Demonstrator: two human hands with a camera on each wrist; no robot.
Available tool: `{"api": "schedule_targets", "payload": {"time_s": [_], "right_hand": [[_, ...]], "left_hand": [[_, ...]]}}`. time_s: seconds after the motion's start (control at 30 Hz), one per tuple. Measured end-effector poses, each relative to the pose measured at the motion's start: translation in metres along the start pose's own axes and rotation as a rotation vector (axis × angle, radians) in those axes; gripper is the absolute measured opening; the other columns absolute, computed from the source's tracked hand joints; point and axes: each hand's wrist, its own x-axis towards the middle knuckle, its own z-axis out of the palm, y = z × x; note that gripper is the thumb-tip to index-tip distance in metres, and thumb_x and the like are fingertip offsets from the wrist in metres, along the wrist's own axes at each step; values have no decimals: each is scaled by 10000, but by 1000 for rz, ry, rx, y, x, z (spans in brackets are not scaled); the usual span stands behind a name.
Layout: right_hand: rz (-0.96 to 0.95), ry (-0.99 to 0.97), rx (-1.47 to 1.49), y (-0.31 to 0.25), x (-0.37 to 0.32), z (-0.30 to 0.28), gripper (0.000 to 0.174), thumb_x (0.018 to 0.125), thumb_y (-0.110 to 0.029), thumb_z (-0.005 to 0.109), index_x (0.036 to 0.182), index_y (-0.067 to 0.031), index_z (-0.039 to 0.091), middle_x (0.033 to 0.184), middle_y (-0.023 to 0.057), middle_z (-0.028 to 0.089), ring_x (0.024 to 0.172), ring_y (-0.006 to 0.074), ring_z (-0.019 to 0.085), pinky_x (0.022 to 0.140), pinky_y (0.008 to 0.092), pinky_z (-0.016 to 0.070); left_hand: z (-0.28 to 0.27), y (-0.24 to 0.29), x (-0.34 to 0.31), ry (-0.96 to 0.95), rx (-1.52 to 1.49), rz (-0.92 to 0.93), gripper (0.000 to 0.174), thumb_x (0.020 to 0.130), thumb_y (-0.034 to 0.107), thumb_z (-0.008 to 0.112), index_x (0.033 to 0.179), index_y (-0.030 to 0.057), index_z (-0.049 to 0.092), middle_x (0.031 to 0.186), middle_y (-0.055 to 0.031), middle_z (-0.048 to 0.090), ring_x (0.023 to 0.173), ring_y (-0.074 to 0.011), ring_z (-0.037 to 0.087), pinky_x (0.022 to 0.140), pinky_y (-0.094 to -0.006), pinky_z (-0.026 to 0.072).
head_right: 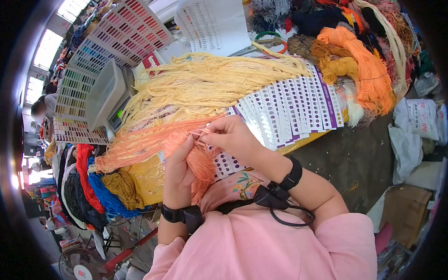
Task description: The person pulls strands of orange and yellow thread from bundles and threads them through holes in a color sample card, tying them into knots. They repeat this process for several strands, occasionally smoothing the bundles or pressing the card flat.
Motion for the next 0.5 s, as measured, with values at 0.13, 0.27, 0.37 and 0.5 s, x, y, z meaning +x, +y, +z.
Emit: {"api": "schedule_targets", "payload": {"time_s": [0.13,0.27,0.37,0.5], "right_hand": [[-139,-61,305,-18,1,-23,75,766,-41,508,775,5,565,816,44,525,530,25,445,419,136,320],[-111,-184,767,-36,-9,-100,117,827,-100,441,785,-11,504,757,36,491,576,47,473,494,202,419],[-295,63,346,-71,-22,-211,156,807,-86,443,694,15,481,610,19,424,547,101,423,604,229,398],[-876,537,201,-150,-64,-308,98,787,-71,447,797,20,482,661,43,477,654,152,473,679,281,407]], "left_hand": [[-33,13,-3,10,43,31,138,824,136,452,815,5,495,742,-60,518,696,-153,518,703,-293,447],[-132,79,-42,441,-135,264,163,855,101,352,731,49,443,621,-8,464,447,-125,442,485,-224,432],[-323,120,-118,546,1466,627,224,866,134,309,965,5,463,736,-57,527,644,-133,542,623,-241,479],[-329,154,-128,123,-56,276,237,869,155,324,991,-1,455,725,-24,490,628,-93,494,595,-221,443]]}}
